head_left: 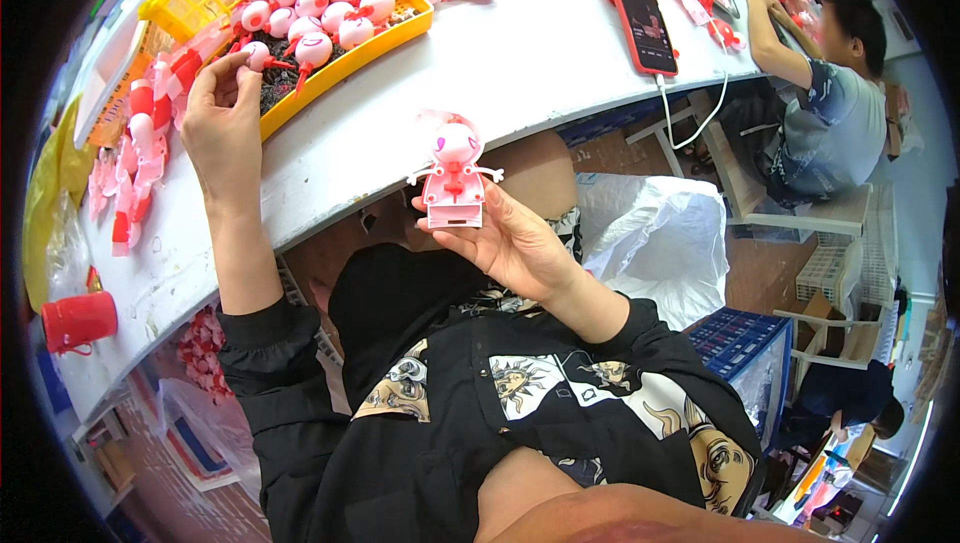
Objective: The person assembles plastic toy figurines by fitting heads and accessories onto toy bases by hand.
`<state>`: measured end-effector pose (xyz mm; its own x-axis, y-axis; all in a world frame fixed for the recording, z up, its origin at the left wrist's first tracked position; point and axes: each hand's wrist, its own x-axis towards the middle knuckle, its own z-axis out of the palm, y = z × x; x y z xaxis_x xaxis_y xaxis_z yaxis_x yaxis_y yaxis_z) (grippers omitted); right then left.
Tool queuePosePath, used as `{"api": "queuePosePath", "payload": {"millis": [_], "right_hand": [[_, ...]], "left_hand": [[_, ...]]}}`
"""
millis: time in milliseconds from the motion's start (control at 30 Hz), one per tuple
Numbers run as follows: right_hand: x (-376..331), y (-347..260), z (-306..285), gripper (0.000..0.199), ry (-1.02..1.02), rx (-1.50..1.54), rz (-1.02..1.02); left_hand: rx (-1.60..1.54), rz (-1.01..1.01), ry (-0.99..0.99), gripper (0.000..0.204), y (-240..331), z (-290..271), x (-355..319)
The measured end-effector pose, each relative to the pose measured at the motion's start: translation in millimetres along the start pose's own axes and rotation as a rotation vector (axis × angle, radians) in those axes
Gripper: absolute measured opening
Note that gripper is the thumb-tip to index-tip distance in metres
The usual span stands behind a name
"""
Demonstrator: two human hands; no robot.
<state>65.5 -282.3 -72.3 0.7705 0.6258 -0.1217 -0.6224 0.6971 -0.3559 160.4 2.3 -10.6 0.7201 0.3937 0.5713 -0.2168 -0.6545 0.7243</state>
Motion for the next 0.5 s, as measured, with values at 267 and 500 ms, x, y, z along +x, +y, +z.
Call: {"api": "queuePosePath", "payload": {"millis": [267, 500], "right_hand": [[-0.9, 0.6, -0.8, 0.053, 0.005, -0.007, 0.004], [-0.4, 0.6, -2.0, 0.054, 0.003, 0.000, 0.000]], "left_hand": [[0.000, 0.157, 0.048, 0.021, -4.2, 2.0, 4.9], [0.105, 0.102, -0.027, 0.021, 2.5, -3.2, 3.2]]}}
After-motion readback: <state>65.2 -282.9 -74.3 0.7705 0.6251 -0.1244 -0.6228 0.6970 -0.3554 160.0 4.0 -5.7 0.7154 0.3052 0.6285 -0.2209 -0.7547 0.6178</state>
